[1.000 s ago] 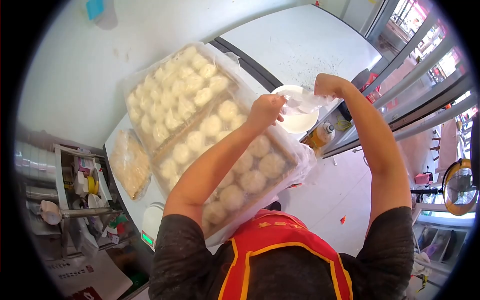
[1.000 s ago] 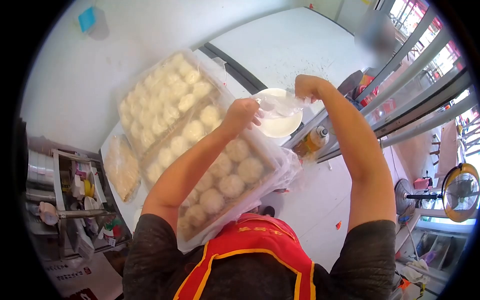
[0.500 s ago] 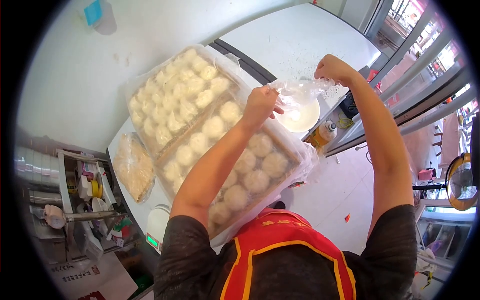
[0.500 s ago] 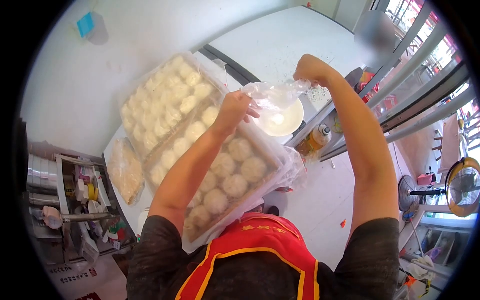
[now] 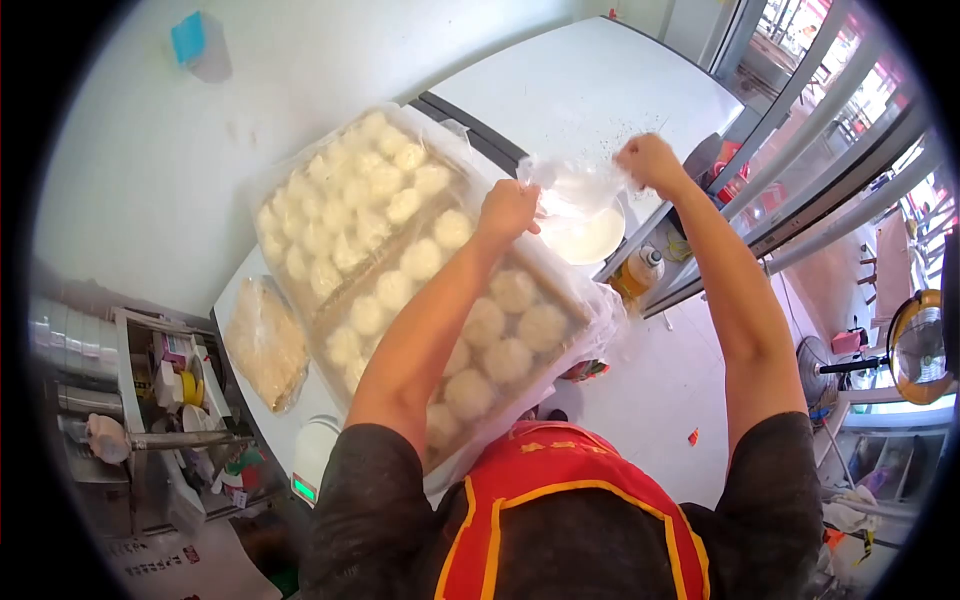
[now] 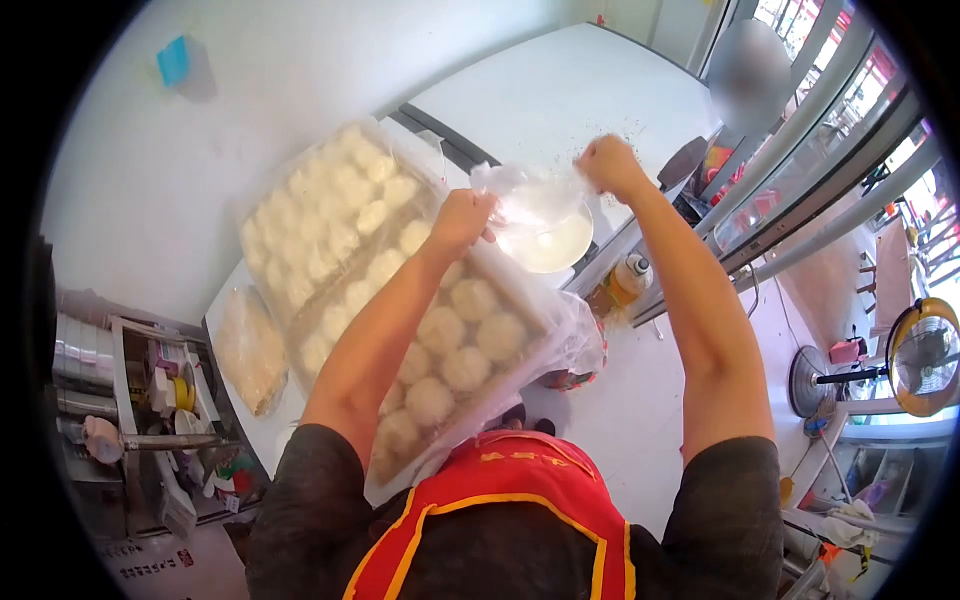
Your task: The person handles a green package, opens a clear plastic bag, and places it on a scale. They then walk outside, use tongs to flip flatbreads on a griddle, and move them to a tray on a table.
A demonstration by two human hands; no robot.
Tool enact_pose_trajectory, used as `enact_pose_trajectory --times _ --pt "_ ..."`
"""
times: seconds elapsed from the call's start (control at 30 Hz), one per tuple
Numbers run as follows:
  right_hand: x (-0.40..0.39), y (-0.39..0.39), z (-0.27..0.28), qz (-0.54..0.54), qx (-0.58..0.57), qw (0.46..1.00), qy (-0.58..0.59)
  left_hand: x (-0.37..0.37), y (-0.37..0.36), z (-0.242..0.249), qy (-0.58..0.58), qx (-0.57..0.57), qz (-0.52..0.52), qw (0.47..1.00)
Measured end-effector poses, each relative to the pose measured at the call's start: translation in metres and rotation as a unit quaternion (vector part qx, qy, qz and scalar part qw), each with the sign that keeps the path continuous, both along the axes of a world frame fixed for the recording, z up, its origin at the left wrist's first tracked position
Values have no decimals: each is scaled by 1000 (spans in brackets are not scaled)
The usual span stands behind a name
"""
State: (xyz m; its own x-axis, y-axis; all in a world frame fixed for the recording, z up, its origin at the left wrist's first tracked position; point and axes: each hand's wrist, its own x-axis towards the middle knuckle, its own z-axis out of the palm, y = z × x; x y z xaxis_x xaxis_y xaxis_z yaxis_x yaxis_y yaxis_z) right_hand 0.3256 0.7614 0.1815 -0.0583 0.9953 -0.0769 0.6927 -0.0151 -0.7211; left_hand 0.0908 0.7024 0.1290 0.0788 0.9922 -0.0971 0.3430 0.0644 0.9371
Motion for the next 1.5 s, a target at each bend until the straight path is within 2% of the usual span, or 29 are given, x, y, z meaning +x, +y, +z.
enact_pose_trajectory --times 0.1,0.13,0.2,0.23,0.27,0.3,0.37,0.43,0.5,0.6,0.63,0.67,0.7,0.77,0.8,0.83,0.9,0.93,1.0,1.03,1.1,1.17,1.2,1.3,1.47,1.5 --pt "-6 -16 15 -23 98 987 124 3 -2 20 -37 29 17 999" --pt "-6 -13 14 -34 112 982 151 5 -4 21 -4 33 17 999" --pt "-7 -28 2 32 70 997 24 5 -13 22 67 33 19 997" --pt "-8 -24 9 61 67 995 -37 6 -11 32 52 45 31 997" --pt "-9 -27 13 24 133 991 23 7 -13 40 36 54 40 997" --pt "-8 -23 14 13 162 987 14 9 -19 42 17 55 53 997" --pt "-5 -23 4 0 203 979 -7 6 -23 21 69 41 16 997" --pt "-2 -30 3 51 173 981 -67 5 -14 35 86 59 9 994" --pt "-14 -46 26 -59 212 975 35 10 -25 54 52 62 38 996" --pt "6 -30 -21 80 215 963 -138 8 -33 33 73 78 3 994" --pt "0 -46 -3 48 178 981 -55 7 -23 41 77 99 -4 992" --pt "-9 -57 16 -5 231 973 -8 8 -22 45 47 92 15 995" --pt "-14 -65 25 -53 274 960 35 10 -19 48 71 97 -5 993" --pt "5 -58 -26 52 228 970 -61 9 -32 39 120 79 -42 989" --pt "11 -47 -35 100 221 965 -104 4 -28 34 193 85 -56 976" --pt "0 -63 -17 48 224 973 -35 3 -22 43 158 139 -31 977" --pt "-13 -89 10 -24 301 952 54 10 -38 40 68 210 17 975" --pt "-7 -99 -7 -3 291 956 38 7 -38 31 149 249 -20 957" --pt "9 -96 -33 31 299 954 13 8 -42 19 135 367 -63 918" --pt "9 -111 -29 -23 279 957 79 13 -42 26 124 430 -83 891" --pt "21 -141 -26 -60 342 933 91 24 -59 33 130 421 -117 890" --pt "43 -165 -26 -88 355 926 90 44 -73 36 94 390 -141 905" --pt "55 -178 -28 -104 361 922 90 52 -74 30 113 384 -160 902" --pt "97 -216 -30 -159 340 921 109 92 -86 24 120 449 -186 866" --pt "204 -284 -61 -232 357 894 144 209 -131 20 64 460 -268 844" --pt "227 -302 -67 -266 330 893 151 236 -142 12 68 462 -282 838"
